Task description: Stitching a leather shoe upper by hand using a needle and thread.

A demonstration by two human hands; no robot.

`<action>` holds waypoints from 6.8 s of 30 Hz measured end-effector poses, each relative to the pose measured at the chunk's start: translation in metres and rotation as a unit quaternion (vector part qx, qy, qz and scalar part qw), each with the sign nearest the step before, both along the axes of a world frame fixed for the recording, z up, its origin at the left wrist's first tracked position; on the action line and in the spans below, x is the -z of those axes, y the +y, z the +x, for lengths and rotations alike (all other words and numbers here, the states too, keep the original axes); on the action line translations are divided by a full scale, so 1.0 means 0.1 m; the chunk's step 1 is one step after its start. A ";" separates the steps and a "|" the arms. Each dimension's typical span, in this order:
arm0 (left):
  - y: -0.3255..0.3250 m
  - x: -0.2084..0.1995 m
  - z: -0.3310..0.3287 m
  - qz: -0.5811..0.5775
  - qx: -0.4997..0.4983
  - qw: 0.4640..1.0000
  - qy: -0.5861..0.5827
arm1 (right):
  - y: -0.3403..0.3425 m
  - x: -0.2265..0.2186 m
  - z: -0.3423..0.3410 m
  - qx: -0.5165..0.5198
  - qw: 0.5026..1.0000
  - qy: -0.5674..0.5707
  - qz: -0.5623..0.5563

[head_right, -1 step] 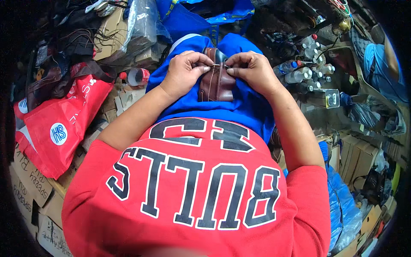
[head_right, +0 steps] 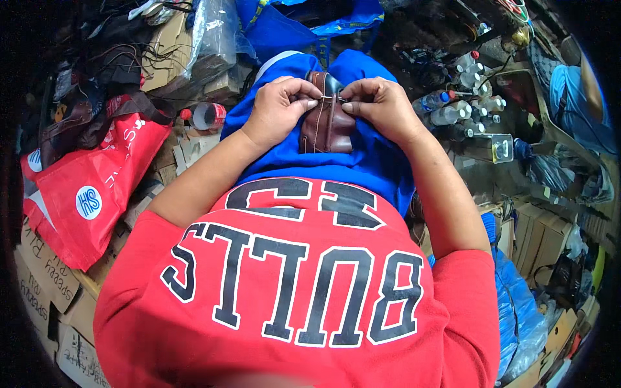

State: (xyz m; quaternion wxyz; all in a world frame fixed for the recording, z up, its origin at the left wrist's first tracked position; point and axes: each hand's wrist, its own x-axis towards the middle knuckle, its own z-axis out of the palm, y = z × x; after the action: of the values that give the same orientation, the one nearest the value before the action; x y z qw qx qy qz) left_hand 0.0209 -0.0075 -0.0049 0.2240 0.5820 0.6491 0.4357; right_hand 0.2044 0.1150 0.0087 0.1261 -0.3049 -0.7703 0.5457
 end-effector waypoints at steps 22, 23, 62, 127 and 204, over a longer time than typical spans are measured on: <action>-0.13 -0.24 -0.23 -0.021 -0.005 0.999 0.038 | 0.12 -0.10 0.05 -0.036 0.996 0.004 0.076; -0.14 -0.25 -0.24 -0.012 -0.009 0.999 0.034 | 0.12 -0.09 0.05 -0.039 0.995 0.011 0.093; 0.06 -0.05 -0.05 -0.042 0.008 0.999 -0.021 | -0.02 0.09 -0.05 0.014 0.998 0.057 0.003; -0.44 -0.47 -0.99 -0.060 -0.001 0.995 -0.083 | 0.66 -0.50 1.08 0.151 0.989 -0.007 -0.011; 0.00 -0.28 -0.41 0.038 0.095 0.995 0.014 | -0.48 -0.15 -0.07 -0.023 0.977 0.032 0.211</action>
State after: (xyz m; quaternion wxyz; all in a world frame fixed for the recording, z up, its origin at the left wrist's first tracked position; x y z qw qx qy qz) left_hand -0.0199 -0.0075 0.0236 0.2325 0.6549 0.5771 0.4288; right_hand 0.1969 0.0672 0.0240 0.2001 -0.2360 -0.8704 0.3829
